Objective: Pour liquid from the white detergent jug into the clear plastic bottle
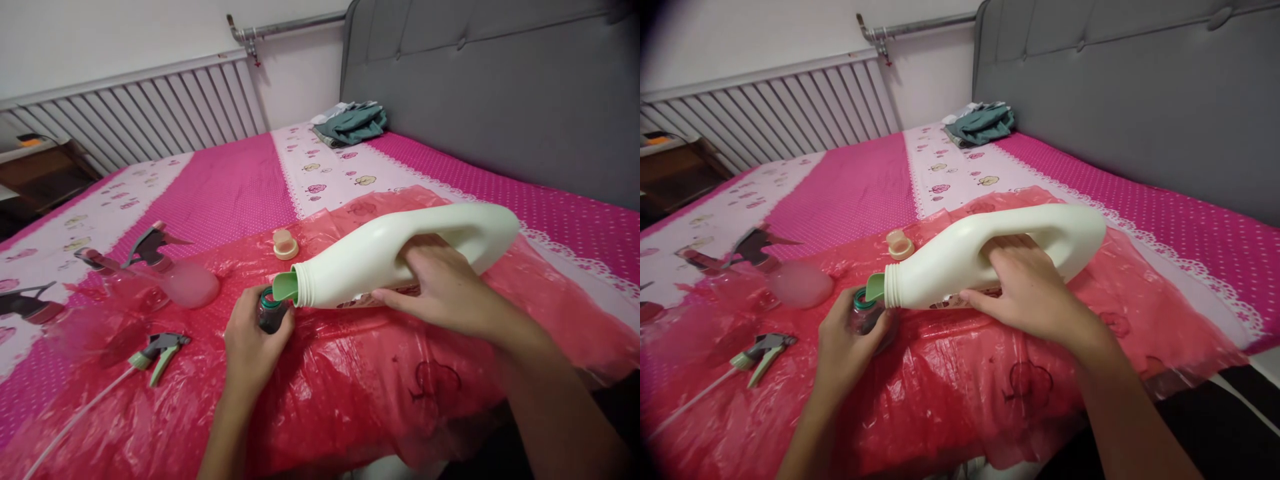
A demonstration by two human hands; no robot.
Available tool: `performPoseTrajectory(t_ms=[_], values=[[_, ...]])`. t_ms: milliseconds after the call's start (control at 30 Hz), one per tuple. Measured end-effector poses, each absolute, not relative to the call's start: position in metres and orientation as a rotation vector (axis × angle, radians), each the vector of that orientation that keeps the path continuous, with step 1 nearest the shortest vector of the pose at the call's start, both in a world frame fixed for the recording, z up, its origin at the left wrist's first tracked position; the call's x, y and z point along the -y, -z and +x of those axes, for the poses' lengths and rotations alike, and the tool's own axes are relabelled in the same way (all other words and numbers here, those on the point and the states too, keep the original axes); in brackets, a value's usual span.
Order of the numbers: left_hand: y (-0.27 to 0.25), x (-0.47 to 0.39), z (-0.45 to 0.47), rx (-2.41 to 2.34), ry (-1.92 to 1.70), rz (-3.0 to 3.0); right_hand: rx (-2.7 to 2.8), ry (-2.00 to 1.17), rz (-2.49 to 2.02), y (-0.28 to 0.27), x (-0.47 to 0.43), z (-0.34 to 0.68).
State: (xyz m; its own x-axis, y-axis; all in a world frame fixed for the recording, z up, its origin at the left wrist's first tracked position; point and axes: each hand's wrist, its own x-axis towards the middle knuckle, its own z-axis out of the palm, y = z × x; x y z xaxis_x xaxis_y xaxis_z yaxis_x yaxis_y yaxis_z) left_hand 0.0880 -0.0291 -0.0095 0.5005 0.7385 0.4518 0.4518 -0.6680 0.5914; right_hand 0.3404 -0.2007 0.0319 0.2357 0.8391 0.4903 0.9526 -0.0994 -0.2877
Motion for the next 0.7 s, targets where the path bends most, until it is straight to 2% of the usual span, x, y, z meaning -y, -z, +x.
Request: performPoseTrajectory(t_ms=[433, 700], values=[[0.009, 0.029, 0.089, -0.980, -0.981, 2.340, 1.708, 0.473, -1.923, -0.029, 0.199, 0.341], [0.010, 0.028, 0.089, -0.979, -1.000, 2.350, 1.519, 0.581, -2.017, -0.025, 0.188, 0.331]])
